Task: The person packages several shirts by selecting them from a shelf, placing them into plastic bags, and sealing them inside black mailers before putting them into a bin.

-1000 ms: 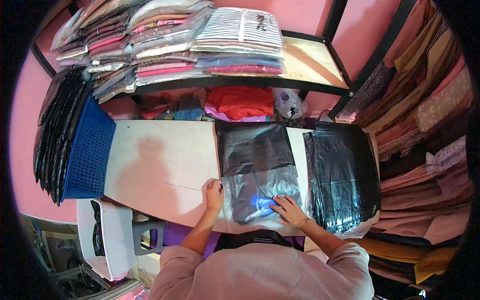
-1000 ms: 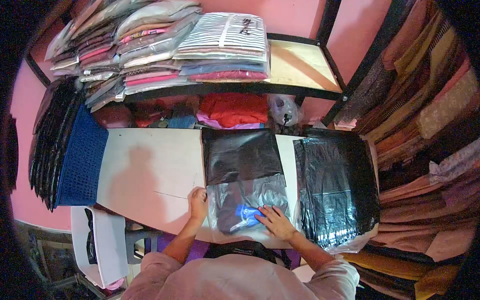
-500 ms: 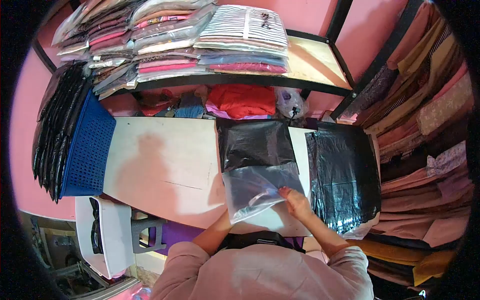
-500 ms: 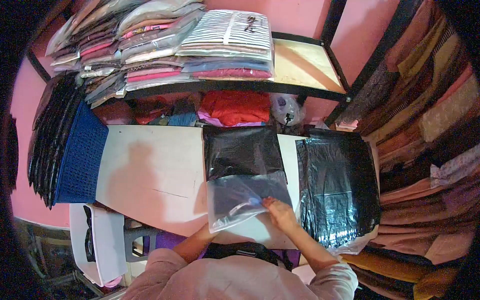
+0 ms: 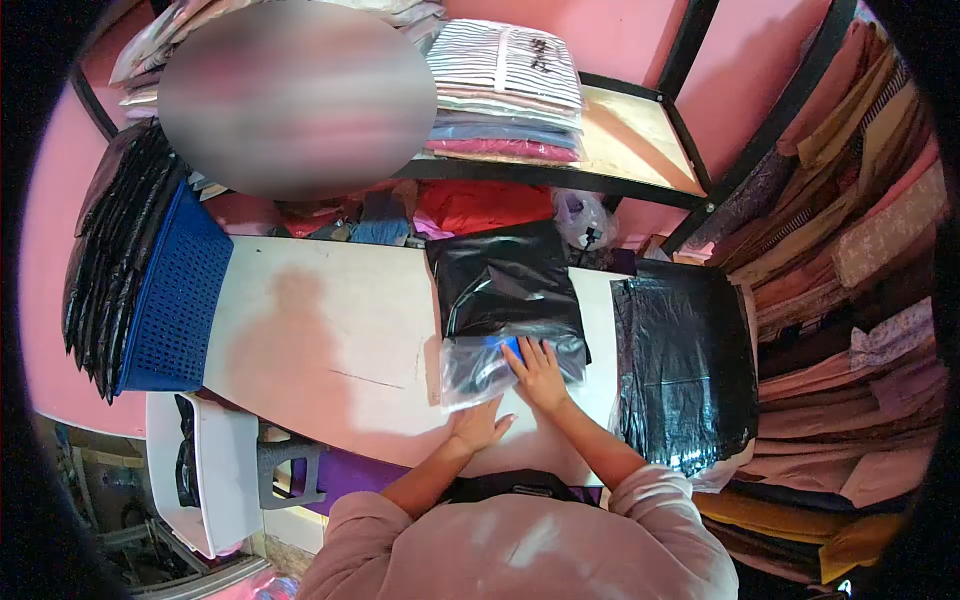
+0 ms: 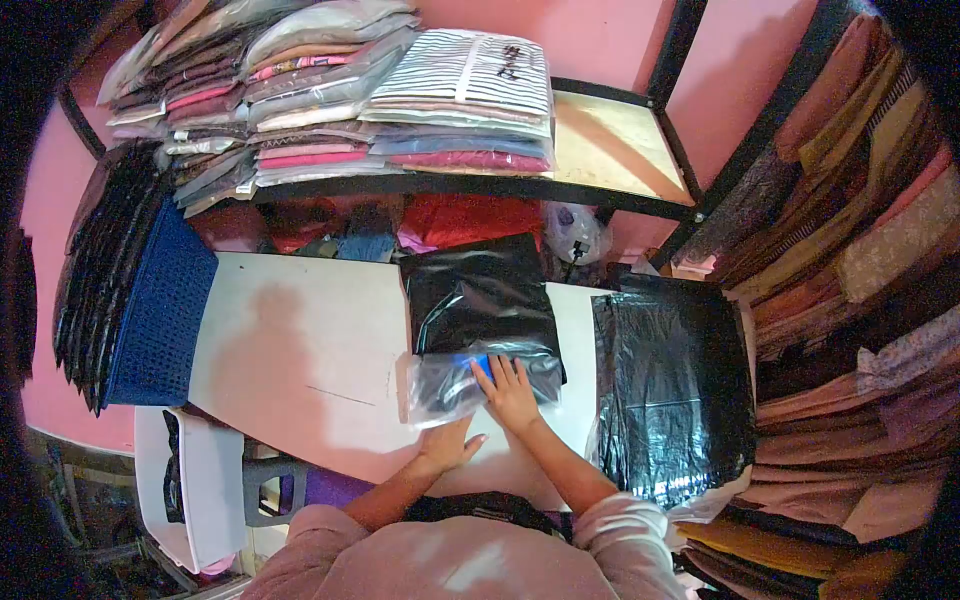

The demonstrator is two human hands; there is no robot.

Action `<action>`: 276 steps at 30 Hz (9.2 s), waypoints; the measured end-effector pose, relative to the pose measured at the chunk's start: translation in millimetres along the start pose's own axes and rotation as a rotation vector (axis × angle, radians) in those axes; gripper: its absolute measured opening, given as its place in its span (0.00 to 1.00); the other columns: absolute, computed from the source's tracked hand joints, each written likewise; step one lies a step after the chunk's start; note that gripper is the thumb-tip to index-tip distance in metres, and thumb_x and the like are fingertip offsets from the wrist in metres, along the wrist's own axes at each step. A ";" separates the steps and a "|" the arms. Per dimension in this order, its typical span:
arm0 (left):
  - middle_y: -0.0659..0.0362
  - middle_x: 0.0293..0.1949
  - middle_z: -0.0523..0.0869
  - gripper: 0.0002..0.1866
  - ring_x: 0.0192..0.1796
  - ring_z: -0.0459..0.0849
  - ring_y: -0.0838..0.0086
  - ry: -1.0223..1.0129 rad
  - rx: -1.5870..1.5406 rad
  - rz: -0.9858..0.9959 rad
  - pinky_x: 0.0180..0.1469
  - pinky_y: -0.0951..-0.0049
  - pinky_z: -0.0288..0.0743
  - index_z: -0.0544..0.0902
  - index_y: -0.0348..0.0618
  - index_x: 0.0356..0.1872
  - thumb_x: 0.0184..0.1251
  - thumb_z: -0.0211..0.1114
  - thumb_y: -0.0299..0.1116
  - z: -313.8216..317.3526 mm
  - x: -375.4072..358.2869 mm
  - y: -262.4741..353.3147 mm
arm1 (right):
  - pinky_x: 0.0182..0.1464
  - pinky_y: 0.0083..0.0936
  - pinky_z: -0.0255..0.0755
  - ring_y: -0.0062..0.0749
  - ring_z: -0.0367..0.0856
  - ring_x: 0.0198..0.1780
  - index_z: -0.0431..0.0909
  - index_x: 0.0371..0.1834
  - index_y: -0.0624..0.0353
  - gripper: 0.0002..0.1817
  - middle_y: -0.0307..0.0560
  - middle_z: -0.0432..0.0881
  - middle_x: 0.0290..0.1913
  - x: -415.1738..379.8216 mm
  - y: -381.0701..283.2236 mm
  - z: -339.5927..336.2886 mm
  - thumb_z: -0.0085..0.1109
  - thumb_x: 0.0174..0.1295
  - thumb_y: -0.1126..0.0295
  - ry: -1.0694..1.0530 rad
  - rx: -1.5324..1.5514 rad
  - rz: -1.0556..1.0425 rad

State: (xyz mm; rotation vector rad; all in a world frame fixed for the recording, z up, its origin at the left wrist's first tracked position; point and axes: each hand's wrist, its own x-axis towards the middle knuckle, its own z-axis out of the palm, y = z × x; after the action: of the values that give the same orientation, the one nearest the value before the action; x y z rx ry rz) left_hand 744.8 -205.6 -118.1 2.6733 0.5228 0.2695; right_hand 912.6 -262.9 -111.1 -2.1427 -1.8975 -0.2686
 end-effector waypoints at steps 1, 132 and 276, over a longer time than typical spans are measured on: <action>0.47 0.62 0.62 0.35 0.63 0.61 0.52 -0.075 -0.158 -0.060 0.62 0.53 0.55 0.59 0.42 0.63 0.56 0.55 0.49 -2.9 1.3 -0.4 | 0.58 0.45 0.58 0.45 0.65 0.57 0.57 0.65 0.49 0.32 0.56 0.66 0.56 10.5 4.8 0.6 0.48 0.52 0.71 0.034 0.003 -0.010; 0.59 0.27 0.73 0.05 0.35 0.74 0.69 -0.219 0.153 0.288 0.36 0.68 0.68 0.75 0.45 0.24 0.44 0.59 0.32 -77.3 -45.7 -68.0 | 0.37 0.46 0.68 0.48 0.78 0.37 0.76 0.31 0.55 0.17 0.54 0.79 0.33 -26.8 -80.5 -22.6 0.45 0.58 0.53 -0.619 0.401 0.343; 0.55 0.39 0.79 0.27 0.43 0.77 0.64 -0.243 0.108 0.417 0.48 0.65 0.69 0.70 0.43 0.54 0.48 0.59 0.33 -29.3 41.2 5.3 | 0.37 0.34 0.71 0.45 0.77 0.32 0.77 0.22 0.60 0.06 0.52 0.76 0.25 -63.0 73.2 -35.4 0.60 0.37 0.80 -0.020 0.645 0.535</action>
State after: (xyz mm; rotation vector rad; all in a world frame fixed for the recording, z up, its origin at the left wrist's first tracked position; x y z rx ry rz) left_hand 776.4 -183.5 -85.0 2.8462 -0.1006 0.0279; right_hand 978.4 -341.4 -102.6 -2.0622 -1.1182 0.4156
